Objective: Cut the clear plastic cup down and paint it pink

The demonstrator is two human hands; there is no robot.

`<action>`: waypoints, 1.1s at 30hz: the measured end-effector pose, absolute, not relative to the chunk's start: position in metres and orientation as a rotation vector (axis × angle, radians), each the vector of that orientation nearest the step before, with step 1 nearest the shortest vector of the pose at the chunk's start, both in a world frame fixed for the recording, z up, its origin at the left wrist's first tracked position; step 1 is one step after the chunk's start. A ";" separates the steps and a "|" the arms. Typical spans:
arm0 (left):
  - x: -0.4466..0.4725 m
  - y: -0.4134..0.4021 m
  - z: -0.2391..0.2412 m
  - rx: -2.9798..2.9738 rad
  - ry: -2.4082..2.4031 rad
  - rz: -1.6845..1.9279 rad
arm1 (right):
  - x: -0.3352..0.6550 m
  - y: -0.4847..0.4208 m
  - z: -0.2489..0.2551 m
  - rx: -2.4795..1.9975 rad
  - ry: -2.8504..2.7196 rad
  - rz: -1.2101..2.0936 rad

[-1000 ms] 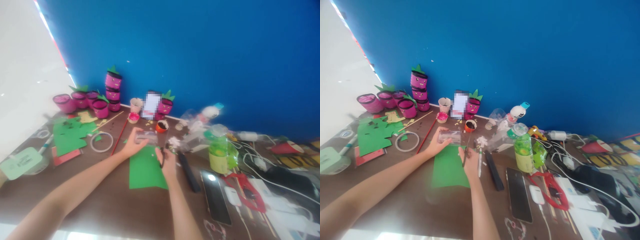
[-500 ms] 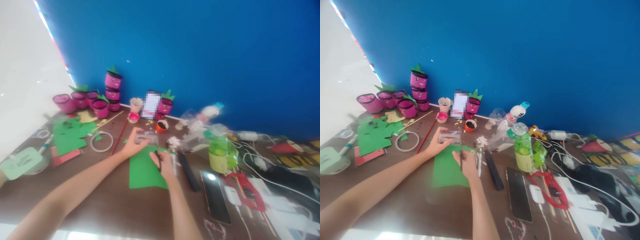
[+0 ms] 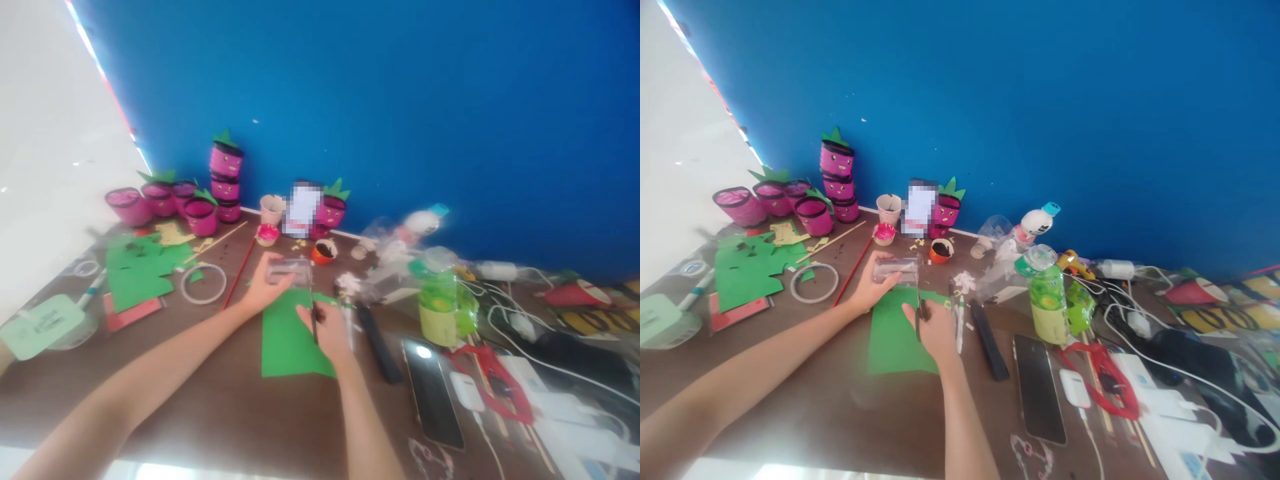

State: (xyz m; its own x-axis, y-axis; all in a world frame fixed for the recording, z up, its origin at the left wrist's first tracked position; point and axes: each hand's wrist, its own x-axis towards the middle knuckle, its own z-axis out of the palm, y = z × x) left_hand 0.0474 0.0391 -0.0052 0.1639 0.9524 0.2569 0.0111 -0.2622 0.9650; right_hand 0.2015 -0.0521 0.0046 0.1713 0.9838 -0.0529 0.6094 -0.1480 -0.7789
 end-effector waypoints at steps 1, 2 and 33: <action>0.047 0.039 -0.005 1.480 0.966 1.245 | 0.201 -0.052 0.004 -1.829 -1.495 0.786; 0.047 0.039 -0.005 1.465 0.957 1.234 | 0.201 -0.052 0.004 -1.820 -1.486 0.793; 0.047 0.038 -0.003 1.379 0.956 1.268 | 0.189 -0.049 0.015 -1.700 -1.317 0.989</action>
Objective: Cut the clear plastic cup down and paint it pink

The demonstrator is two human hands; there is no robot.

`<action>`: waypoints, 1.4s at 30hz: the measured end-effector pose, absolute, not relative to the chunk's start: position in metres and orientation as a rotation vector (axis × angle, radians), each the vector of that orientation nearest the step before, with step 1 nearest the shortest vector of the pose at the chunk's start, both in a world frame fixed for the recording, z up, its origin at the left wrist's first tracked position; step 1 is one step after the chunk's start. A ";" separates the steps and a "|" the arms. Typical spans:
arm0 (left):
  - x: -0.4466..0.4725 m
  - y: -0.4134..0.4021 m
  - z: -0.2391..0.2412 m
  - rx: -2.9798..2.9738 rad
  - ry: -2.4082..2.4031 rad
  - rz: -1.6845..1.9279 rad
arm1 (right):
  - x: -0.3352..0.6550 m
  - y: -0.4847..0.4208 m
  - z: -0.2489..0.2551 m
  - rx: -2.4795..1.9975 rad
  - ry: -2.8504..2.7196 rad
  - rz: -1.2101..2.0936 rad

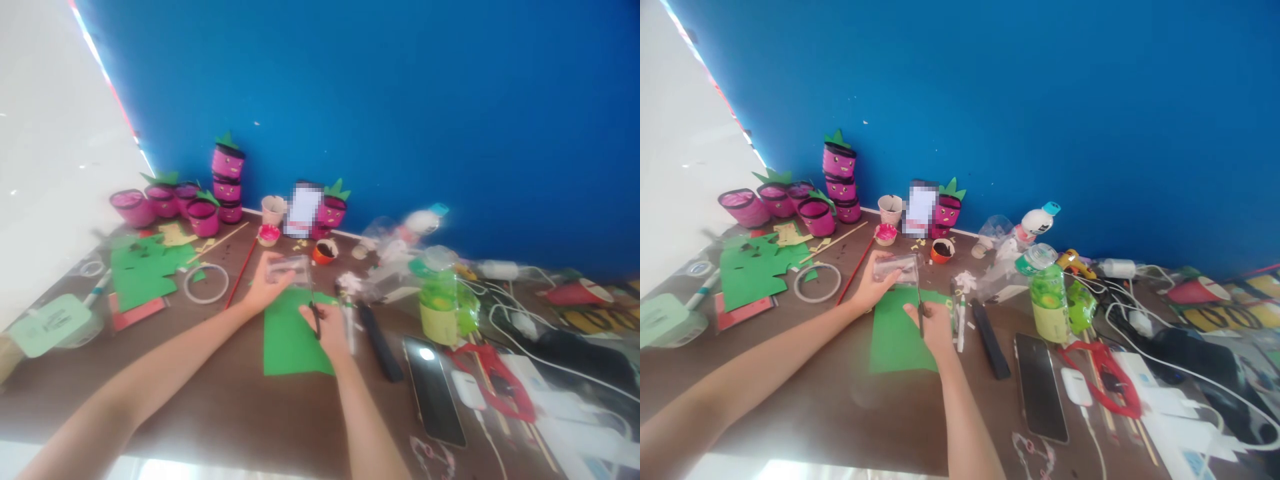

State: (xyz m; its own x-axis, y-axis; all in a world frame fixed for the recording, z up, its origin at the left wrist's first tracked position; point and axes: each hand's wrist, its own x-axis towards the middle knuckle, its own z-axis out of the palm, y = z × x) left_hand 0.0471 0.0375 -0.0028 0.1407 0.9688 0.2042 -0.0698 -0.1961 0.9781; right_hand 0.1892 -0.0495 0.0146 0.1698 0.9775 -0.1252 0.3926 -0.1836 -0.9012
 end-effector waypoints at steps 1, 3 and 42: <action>0.047 0.037 -0.003 1.374 0.961 1.256 | 0.189 -0.049 0.014 -1.702 -1.322 0.984; 0.047 0.037 -0.002 1.364 0.975 1.231 | 0.190 -0.049 0.014 -1.711 -1.331 0.974; 0.048 0.034 -0.004 1.642 0.917 1.259 | 0.193 -0.052 0.011 -1.738 -1.358 0.955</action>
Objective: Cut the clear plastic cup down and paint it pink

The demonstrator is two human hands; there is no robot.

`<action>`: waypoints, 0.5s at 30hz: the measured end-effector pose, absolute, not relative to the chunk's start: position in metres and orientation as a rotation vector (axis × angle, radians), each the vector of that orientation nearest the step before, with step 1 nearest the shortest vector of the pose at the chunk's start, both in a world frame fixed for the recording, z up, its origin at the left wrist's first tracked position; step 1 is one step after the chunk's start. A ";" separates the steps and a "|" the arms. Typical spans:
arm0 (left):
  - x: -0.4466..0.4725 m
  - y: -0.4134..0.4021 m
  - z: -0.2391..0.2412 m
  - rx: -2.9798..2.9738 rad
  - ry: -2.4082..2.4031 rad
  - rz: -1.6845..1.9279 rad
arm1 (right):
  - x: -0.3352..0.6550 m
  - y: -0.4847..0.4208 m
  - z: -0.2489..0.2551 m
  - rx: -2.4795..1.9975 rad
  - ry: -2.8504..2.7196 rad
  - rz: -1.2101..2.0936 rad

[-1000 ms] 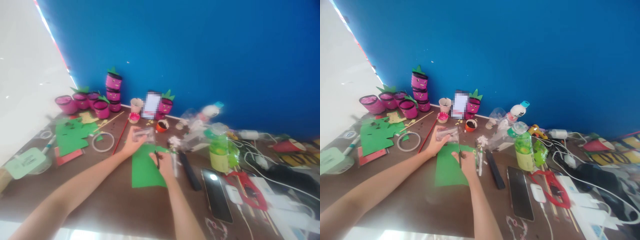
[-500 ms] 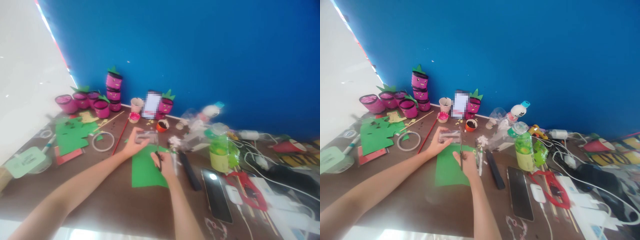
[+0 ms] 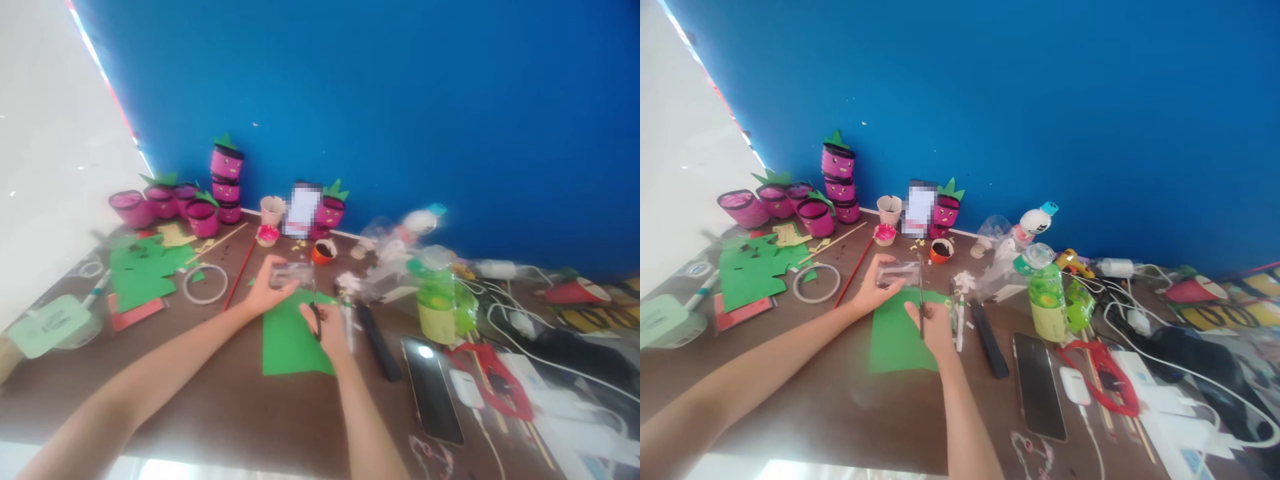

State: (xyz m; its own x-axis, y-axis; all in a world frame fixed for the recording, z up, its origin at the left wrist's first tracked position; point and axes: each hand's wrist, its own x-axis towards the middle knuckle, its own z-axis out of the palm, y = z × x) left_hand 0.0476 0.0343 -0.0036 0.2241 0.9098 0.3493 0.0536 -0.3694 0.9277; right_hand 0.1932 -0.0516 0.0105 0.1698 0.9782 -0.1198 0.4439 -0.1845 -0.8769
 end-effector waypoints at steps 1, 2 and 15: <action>0.047 0.035 -0.004 1.651 0.915 1.259 | 0.195 -0.052 0.008 -1.745 -1.374 0.942; 0.047 0.035 -0.005 1.661 0.910 1.258 | 0.197 -0.051 0.005 -1.756 -1.389 0.918; 0.046 0.039 -0.011 1.769 0.892 1.286 | 0.194 -0.050 0.006 -1.783 -1.363 0.879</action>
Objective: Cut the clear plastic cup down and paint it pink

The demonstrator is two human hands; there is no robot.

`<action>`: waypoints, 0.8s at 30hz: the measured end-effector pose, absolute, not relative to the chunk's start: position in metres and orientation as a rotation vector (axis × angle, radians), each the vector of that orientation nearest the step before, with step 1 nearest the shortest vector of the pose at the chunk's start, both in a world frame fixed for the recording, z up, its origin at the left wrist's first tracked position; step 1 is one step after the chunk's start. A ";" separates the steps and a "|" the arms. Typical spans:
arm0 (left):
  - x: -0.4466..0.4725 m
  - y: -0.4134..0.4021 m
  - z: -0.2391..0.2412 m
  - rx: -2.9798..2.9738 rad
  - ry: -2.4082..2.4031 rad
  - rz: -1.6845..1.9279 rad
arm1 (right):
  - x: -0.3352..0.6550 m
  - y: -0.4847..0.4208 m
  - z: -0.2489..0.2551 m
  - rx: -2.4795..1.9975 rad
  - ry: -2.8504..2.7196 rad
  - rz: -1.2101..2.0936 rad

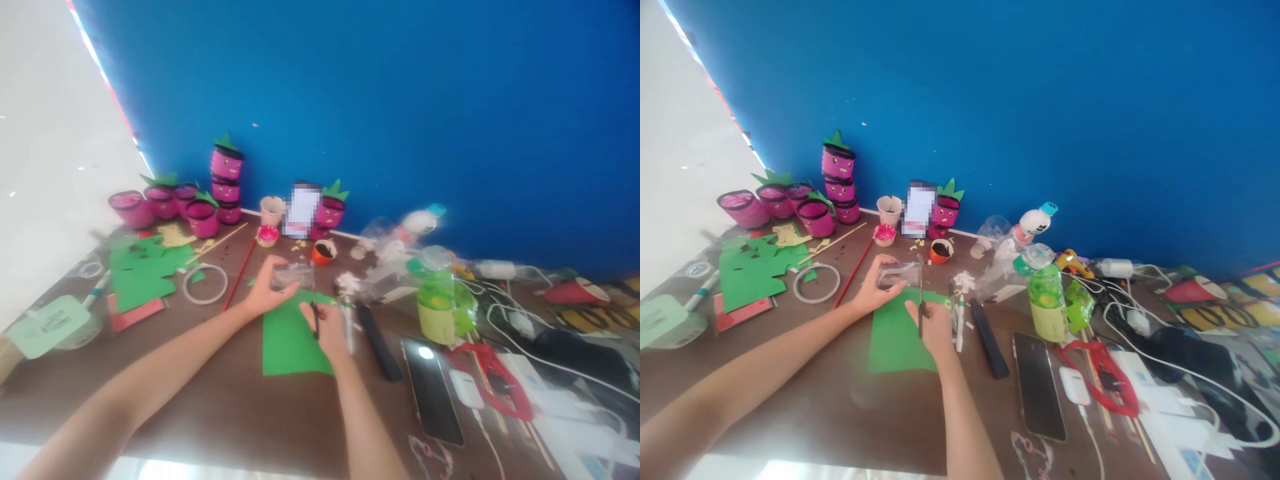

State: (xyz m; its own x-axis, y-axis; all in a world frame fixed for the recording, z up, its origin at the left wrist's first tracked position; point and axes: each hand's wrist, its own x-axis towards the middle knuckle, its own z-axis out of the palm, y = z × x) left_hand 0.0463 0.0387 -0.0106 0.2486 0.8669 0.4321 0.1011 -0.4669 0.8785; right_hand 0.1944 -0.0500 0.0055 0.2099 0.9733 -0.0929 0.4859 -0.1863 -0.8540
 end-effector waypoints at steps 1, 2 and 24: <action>0.046 0.038 -0.009 1.771 0.899 1.289 | 0.193 -0.050 0.006 -1.766 -1.348 0.889; 0.046 0.038 -0.008 1.772 0.905 1.291 | 0.192 -0.050 0.007 -1.751 -1.336 0.893; 0.046 0.038 -0.007 1.701 0.851 1.242 | 0.188 -0.051 0.021 -1.772 -1.117 0.793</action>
